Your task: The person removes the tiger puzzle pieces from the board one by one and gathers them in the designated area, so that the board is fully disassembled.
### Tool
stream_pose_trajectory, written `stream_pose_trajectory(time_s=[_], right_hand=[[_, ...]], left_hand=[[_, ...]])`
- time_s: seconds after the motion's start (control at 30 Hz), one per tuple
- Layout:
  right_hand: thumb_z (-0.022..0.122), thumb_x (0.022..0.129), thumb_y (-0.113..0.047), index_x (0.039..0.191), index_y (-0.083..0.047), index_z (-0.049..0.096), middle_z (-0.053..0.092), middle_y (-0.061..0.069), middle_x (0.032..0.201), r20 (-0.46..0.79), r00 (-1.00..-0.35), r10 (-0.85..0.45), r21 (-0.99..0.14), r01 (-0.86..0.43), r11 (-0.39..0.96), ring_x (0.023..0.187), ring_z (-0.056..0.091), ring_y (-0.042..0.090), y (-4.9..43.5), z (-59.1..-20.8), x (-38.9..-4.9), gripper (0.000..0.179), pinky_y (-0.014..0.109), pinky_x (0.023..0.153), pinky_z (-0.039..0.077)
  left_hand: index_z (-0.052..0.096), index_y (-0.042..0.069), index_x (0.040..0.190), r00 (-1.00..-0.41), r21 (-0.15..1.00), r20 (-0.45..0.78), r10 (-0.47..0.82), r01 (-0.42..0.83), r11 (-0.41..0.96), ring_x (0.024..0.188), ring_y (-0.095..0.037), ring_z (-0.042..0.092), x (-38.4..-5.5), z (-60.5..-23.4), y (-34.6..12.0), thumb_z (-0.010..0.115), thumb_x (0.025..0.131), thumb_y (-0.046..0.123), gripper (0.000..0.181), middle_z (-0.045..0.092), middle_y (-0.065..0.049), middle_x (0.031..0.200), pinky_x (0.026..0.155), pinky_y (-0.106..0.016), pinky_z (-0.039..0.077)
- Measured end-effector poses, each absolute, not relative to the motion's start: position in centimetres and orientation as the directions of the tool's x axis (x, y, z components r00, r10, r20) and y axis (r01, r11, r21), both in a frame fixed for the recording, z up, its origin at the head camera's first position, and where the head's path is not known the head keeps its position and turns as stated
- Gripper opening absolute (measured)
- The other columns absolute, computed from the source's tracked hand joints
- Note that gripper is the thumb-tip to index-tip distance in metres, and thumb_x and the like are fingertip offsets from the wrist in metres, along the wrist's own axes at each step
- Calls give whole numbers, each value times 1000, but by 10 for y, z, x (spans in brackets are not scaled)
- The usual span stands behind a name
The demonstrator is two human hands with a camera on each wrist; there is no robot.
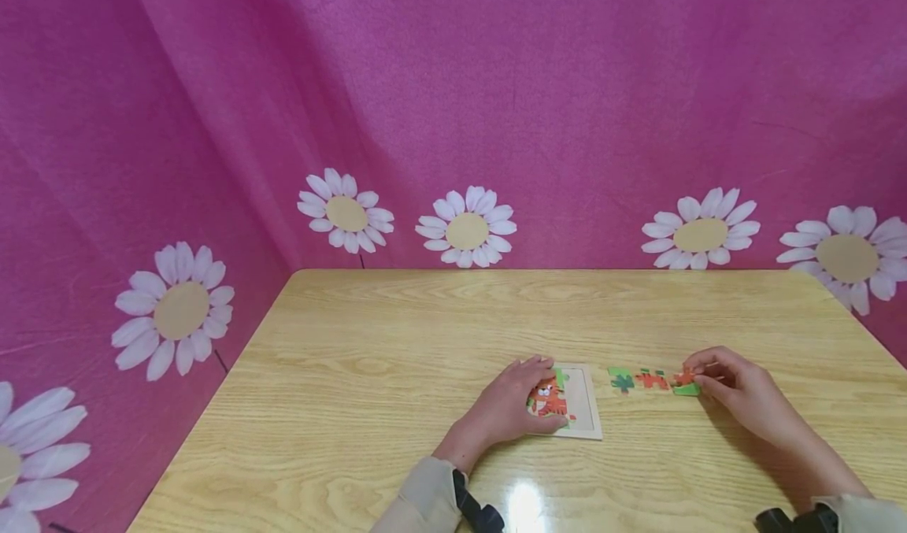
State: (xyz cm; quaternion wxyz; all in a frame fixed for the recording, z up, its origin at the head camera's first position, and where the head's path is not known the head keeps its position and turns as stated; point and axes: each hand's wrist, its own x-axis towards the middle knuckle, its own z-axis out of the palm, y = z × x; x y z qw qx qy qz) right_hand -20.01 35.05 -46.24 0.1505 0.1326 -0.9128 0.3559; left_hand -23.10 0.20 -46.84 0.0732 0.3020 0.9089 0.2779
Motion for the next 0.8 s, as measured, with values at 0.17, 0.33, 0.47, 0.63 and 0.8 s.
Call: stream_pose_trajectory(time_s=[0.17,0.33,0.47,0.63,0.8], right_hand=[[63,89,6,101,-6,64,61,-24,90,374,-918,-135,-606,-352,714,76,54,-11,352,-462,-201,17,10,62,47],[63,89,8,99,-5,63,61,-25,89,385,-912,-139,-613,-366,700,76,55,-11,352,-463,-201,16,10,61,46],[63,89,6,99,-4,63,60,-26,89,374,-918,-133,-616,-353,705,76,56,-11,352,-463,-201,15,11,61,47],[63,88,8,99,-3,64,60,-25,86,366,-925,-106,-620,-327,713,74,53,-10,352,-465,-202,16,13,60,45],[64,87,9,99,-3,63,60,-22,84,367,-925,-95,-620,-319,717,73,49,-8,353,-467,-204,16,14,59,42]], left_hand=[[45,22,147,-808,550,33,588,506,665,150,-8,26,-231,-468,2,70,84,53,75,36,9,158,125,-28,19],[46,22,146,-806,549,35,591,510,663,150,-7,26,-231,-468,2,70,84,53,73,36,10,158,125,-27,18],[46,22,147,-808,547,34,588,507,666,150,-7,26,-231,-469,2,70,84,54,74,36,10,158,125,-28,19],[47,22,146,-808,556,38,589,507,659,150,-8,27,-231,-470,2,71,84,53,73,36,10,158,125,-29,19],[49,22,144,-806,545,47,590,516,661,149,-7,27,-232,-471,2,71,84,53,72,38,11,157,125,-29,20]])
